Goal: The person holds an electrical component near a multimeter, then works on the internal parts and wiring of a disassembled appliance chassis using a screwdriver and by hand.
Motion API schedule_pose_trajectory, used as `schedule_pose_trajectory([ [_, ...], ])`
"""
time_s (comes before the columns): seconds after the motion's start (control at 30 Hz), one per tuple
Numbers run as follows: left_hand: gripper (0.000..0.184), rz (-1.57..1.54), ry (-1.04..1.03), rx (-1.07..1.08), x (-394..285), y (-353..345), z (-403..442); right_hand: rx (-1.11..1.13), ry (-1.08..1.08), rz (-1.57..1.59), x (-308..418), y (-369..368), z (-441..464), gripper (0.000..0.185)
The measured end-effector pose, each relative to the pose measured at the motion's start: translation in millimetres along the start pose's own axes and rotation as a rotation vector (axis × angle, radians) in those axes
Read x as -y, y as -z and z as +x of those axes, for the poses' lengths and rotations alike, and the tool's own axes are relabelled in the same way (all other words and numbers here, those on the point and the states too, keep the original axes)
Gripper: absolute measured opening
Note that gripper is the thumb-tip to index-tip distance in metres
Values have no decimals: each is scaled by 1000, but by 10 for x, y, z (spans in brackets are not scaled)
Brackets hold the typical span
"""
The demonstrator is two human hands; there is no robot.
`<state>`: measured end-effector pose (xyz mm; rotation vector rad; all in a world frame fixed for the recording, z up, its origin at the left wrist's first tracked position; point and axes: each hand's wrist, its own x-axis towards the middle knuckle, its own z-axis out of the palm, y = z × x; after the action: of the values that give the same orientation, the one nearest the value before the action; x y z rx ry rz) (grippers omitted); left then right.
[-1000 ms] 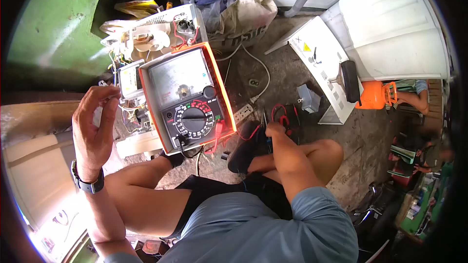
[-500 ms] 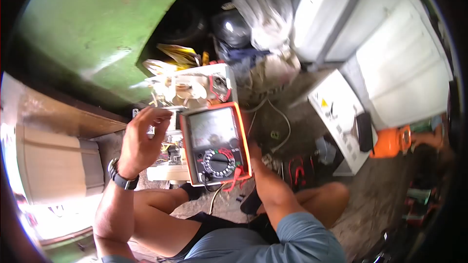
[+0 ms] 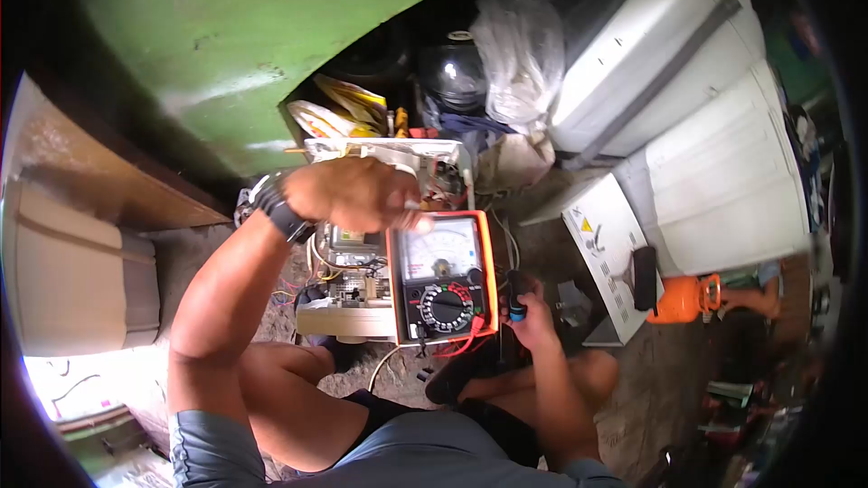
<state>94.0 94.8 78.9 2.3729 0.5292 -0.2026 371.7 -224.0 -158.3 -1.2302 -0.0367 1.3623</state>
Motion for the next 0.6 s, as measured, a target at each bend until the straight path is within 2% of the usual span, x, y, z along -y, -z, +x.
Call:
schedule_pose_trajectory([
  [0.03,64,41,18,83,-48,-25,-41,50,63,-63,153,-141,-287,75],
  [0.07,66,88,-38,21,-44,-152,-51,84,108,-147,309,-357,-532,83],
  [0.1,66,37,22,109,-229,-98,-70,112,192,-209,410,-610,-771,85],
  [0.17,69,4,-42,-39,-146,-261,-58,206,355,-276,348,-822,-928,81],
  [0.23,67,-29,54,11,-247,-239,-128,279,506,-370,242,-1092,-986,69],
  [0.27,62,-24,19,-57,-115,-357,-154,310,547,-350,206,-1246,-983,64],
  [0.3,62,-21,10,-51,-117,-353,-175,297,529,-345,238,-1375,-1038,71],
  [0.33,59,-176,-18,-26,-143,-354,-180,266,733,-522,247,-1387,-955,77],
  [0.37,55,-330,-45,-1,-176,-380,-190,261,800,-562,269,-1383,-980,84],
  [0.4,48,-362,-161,-53,-266,-444,-192,252,868,-601,300,-1390,-1010,91],
  [0.43,48,-362,-166,-51,-359,-464,-211,248,870,-602,315,-1342,-1054,91],
  [0.5,47,-422,-52,-34,-621,-480,-220,304,729,-400,378,-1225,-1137,93],
  [0.53,49,-522,-91,-55,-722,-529,-169,300,638,-287,440,-1184,-1191,96],
  [0.6,65,-637,-40,-73,-949,-627,-53,248,557,-98,604,-1038,-1335,96],
])
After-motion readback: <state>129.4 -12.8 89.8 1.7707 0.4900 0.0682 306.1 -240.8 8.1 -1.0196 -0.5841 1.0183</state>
